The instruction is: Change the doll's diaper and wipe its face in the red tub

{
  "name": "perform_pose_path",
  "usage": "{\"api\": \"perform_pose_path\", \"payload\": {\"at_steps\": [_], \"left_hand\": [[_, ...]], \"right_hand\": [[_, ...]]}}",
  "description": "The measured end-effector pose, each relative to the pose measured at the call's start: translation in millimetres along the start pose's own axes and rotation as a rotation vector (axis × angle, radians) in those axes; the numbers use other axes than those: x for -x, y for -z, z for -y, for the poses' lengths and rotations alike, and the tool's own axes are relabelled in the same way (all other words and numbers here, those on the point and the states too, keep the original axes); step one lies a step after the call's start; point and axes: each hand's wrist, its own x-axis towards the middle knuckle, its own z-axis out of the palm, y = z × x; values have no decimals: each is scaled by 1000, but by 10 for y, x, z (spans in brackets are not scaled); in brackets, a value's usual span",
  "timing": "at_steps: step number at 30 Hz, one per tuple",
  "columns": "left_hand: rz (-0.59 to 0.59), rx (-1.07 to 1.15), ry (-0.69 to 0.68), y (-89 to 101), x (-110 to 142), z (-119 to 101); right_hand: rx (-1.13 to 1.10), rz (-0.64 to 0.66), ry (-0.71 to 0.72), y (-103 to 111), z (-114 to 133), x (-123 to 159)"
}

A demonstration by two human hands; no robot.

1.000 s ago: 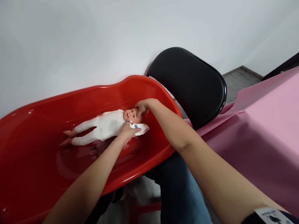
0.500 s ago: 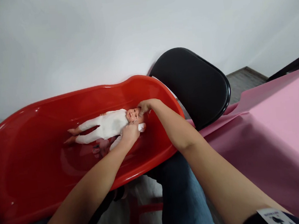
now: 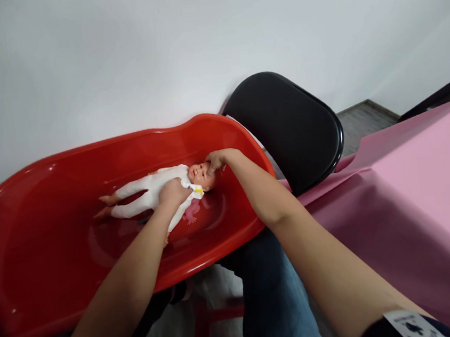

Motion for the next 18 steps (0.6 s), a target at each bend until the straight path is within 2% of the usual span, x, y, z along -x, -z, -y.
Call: {"api": "perform_pose_path", "payload": {"at_steps": [4, 7, 13, 18], "left_hand": [[-124, 102, 1, 52, -13, 26], [-229, 170, -55, 14, -40, 32], [-247, 306, -141, -153, -109, 74], [-292, 466, -292, -217, -177, 81]], "right_hand": [[2, 11, 3, 3, 26, -9], [-2, 19, 3, 2, -10, -19], [-23, 19, -14, -1, -6, -22], [-69, 33, 10, 1, 41, -46]]}}
